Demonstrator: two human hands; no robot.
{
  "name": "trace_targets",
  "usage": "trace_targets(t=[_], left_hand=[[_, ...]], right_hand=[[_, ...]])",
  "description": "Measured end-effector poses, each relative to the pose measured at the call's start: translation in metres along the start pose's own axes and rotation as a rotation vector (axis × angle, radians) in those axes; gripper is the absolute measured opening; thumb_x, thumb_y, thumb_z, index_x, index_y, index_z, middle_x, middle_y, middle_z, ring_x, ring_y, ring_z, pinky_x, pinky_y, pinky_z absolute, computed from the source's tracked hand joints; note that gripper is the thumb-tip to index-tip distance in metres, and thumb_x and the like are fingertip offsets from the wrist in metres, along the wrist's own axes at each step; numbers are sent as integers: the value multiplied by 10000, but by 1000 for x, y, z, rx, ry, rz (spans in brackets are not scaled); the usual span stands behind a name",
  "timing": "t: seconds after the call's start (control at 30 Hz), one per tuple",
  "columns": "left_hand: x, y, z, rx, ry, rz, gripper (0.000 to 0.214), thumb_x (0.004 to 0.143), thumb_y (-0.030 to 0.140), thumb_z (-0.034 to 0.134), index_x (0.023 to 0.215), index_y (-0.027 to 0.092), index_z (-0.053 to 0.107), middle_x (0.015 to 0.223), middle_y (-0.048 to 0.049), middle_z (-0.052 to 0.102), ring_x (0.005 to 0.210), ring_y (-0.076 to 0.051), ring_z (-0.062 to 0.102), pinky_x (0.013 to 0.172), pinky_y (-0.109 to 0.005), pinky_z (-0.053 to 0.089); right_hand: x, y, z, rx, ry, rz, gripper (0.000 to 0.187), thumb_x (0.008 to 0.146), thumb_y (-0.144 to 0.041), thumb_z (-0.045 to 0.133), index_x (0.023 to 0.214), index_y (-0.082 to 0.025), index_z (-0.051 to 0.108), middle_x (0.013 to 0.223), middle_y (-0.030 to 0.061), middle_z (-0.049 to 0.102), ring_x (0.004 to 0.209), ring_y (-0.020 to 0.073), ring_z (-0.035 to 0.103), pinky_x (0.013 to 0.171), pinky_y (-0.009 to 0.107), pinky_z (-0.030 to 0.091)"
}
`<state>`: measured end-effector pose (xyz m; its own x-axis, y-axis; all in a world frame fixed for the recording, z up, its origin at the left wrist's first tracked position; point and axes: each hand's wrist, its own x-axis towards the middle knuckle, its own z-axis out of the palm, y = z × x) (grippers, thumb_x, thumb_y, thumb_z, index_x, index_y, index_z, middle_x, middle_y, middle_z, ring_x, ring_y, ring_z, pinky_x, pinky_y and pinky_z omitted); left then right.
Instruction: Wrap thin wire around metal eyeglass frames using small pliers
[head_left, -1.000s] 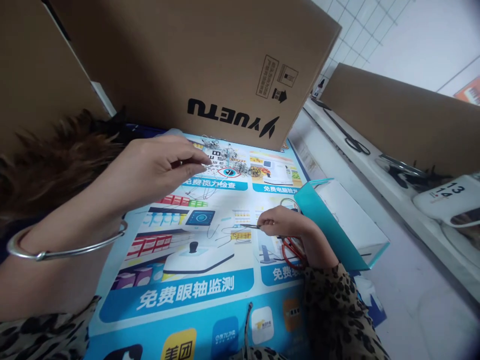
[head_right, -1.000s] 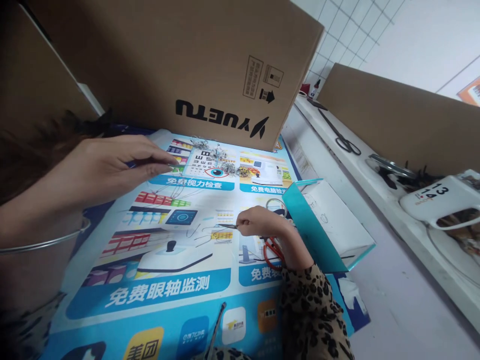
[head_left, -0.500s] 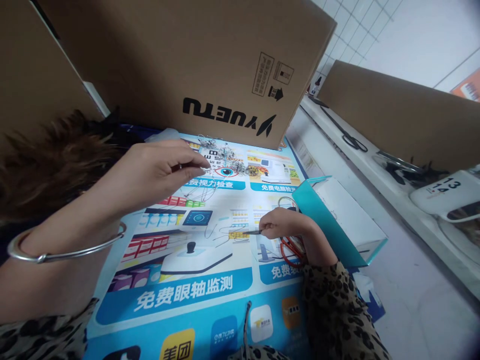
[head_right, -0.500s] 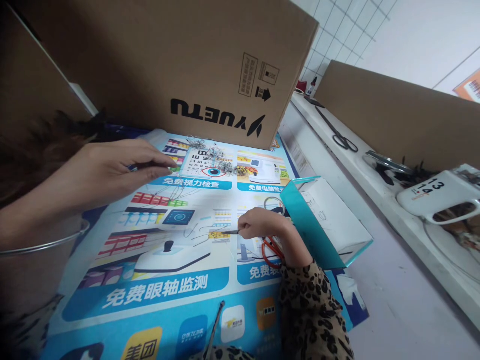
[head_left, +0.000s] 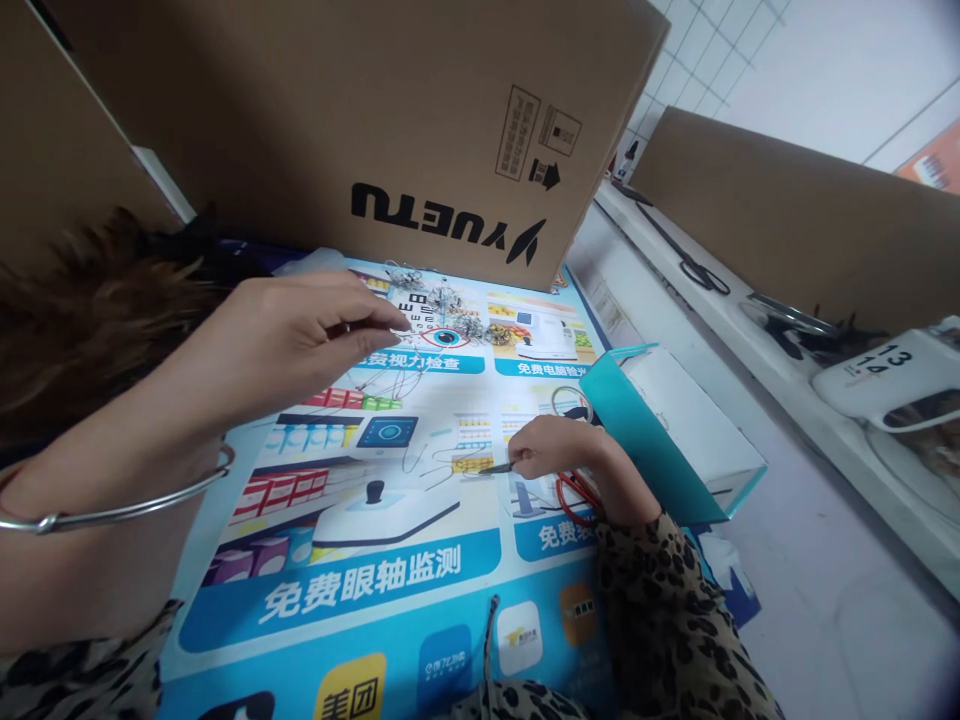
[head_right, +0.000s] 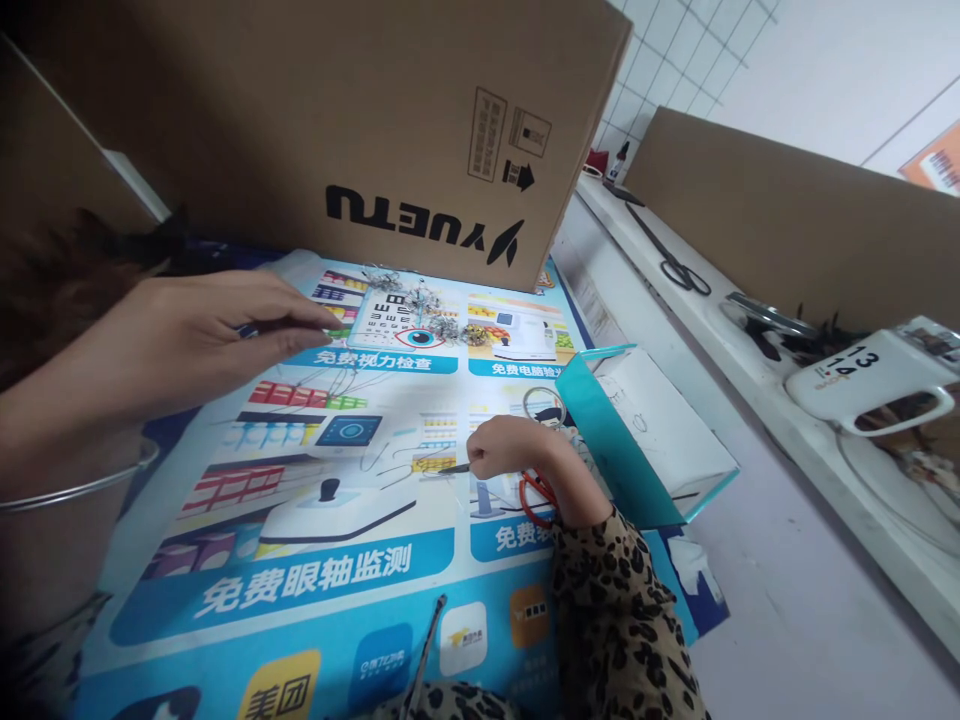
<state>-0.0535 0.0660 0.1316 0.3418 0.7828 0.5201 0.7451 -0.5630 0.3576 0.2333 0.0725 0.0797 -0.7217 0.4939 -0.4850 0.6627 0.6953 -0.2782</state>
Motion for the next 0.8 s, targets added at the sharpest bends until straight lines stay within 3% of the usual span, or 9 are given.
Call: trace_targets(t=[0.33,0.5,0.63,0.8], left_hand=[[1,-1,-1,22,-44,22,239,838,264,472,983,178,642,987,-39,644,927,-174,562,806,-265,418],[2,5,-2,27,-47,33,220,843,230,483,979,155,639,959,-51,642,927,-167,553,800,-262,417],[3,7,-4,18,-61,43,211,850,231,483,956,147,645,933,-49,639,874,-154,555,783,-263,425],[3,2,-4,13,-21,70,212,844,250,500,959,163,655,907,-44,643,861,-162,566,765,-269,430]], right_hand=[[7,-18,6,-93,8,-50,162,721,-248,442,679,-170,578,653,5,583,530,104,388,488,236,215],[19,-44,18,-142,45,-161,180,763,-302,436,717,-184,564,697,2,589,565,116,425,477,239,210],[19,-59,15,-171,71,-245,199,798,-286,425,759,-169,581,768,21,603,686,138,505,530,237,273],[7,-50,1,-154,100,-108,216,808,-242,420,867,-162,611,853,46,627,780,160,540,626,241,331]])
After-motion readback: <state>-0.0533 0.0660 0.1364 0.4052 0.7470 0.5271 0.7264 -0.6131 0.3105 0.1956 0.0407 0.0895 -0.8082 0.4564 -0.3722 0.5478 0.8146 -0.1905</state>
